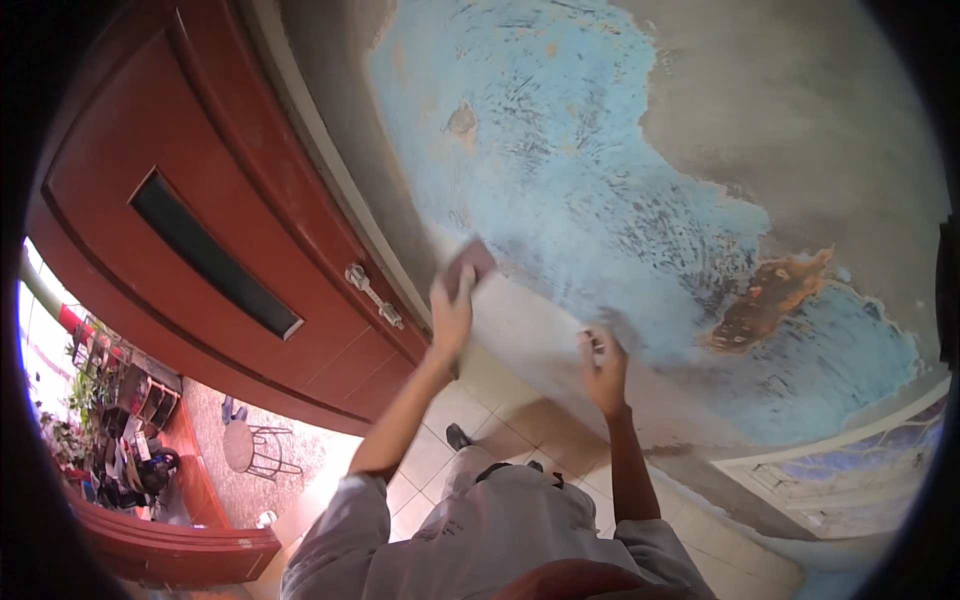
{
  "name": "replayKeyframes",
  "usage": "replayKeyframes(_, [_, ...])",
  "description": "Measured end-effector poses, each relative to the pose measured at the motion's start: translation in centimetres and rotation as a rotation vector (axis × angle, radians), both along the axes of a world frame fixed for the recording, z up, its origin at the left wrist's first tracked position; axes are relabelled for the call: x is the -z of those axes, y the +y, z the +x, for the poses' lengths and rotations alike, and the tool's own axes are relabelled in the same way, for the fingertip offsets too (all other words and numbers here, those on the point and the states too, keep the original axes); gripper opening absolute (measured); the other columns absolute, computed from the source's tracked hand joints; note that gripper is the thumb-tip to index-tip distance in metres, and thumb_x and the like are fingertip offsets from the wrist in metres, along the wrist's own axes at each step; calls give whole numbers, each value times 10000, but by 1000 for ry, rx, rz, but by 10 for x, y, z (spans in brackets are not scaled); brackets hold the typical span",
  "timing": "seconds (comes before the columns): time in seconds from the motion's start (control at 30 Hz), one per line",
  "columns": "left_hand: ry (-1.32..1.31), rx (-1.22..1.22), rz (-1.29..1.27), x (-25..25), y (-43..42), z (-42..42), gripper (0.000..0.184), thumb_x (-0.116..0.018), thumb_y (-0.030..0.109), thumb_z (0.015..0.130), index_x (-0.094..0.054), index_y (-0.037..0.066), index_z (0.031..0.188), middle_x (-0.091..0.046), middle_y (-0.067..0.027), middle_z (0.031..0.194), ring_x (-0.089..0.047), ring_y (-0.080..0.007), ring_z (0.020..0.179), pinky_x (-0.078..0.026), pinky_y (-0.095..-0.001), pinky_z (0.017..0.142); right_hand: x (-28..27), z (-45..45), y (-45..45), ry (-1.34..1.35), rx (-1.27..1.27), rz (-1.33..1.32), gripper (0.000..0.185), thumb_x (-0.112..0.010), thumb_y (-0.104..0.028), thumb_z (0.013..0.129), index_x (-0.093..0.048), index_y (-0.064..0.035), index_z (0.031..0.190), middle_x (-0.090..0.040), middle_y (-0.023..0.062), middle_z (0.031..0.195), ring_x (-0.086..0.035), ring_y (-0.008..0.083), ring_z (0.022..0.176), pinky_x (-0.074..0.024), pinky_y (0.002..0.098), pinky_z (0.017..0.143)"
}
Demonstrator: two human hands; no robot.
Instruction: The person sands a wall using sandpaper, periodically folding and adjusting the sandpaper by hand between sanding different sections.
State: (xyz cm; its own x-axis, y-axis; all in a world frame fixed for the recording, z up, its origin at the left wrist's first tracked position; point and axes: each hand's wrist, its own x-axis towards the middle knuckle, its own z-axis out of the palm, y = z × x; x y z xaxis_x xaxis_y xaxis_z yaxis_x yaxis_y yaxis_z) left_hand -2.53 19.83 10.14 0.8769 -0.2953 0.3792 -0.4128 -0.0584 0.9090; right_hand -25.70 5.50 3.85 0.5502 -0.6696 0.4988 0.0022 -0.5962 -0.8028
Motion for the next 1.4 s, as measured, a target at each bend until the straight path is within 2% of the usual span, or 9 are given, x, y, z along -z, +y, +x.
replayKeyframes(0.27, [-822,103,-473,-258,-125,71,399,-549,21,1063,-600,-23,1456,-683,-234,1384,-657,-312,1308,-464,-356,1123,-98,-25,-29,-239,222,-398,305,-604,-34,1036,-589,39,1331,-629,221,1286,-620,369,1137,-564,421,863])
replayKeyframes(0.5, [-1276,217,-199,-246,-173,42,565,-545,54,1063,-397,-12,1605,-405,-227,1655,-424,-381,1519,-361,-419,1254,-94,-61,-51,-130,398,-528,406,-554,-156,1090,-516,34,1448,-519,216,1441,-545,356,1284,-530,435,1000])
replayKeyframes(0.6, [-1196,-87,-242,-245,-192,38,559,-527,93,1082,-385,-2,1615,-440,-224,1635,-424,-377,1520,-375,-424,1247,-96,-66,-50,-80,517,-598,431,-555,-182,1088,-502,46,1450,-512,223,1441,-492,379,1343,-445,486,1095])
replayKeyframes(0.73, [-1264,263,-35,-249,-167,60,519,-530,99,1067,-431,-66,1548,-384,-241,1662,-440,-484,1462,-344,-478,1260,-103,-50,-50,-120,561,-665,439,-593,-138,1045,-513,50,1433,-516,235,1438,-465,415,1361,-344,530,1149])
replayKeyframes(0.9, [-1333,44,-27,-242,-167,10,608,-540,-4,977,-409,-58,1568,-416,-262,1632,-451,-475,1452,-321,-642,1226,-104,-26,-53,-150,600,-678,473,-592,-141,1031,-488,37,1456,-468,242,1489,-396,432,1404,-294,561,1149])
replayKeyframes(1.13, [-1098,86,-194,-240,-178,23,591,-520,29,1039,-387,9,1615,-408,-190,1664,-395,-421,1518,-205,-543,1301,-95,-13,-54,-130,641,-683,519,-589,-149,1036,-439,27,1500,-421,267,1528,-332,490,1441,-258,612,1167])
replayKeyframes(1.2, [-1273,144,70,-244,-165,39,578,-509,44,1054,-368,-31,1610,-391,-221,1667,-356,-404,1548,-187,-530,1308,-93,-13,-54,-122,629,-681,519,-588,-148,1038,-438,31,1502,-408,273,1539,-321,497,1455,-252,615,1176])
replayKeyframes(1.33, [-944,157,-309,-251,-180,25,560,-492,15,1046,-389,-49,1592,-369,-271,1664,-299,-399,1578,-237,-482,1300,-91,-16,-47,-87,590,-646,520,-582,-138,1045,-430,42,1508,-372,282,1570,-294,510,1487,-244,617,1190])
replayKeyframes(1.4, [-1108,248,-234,-244,-172,31,536,-456,41,1075,-378,-48,1598,-334,-269,1682,-277,-416,1582,-256,-438,1295,-87,-16,-49,-81,596,-655,522,-579,-138,1046,-428,43,1512,-364,284,1578,-293,511,1490,-244,617,1194])
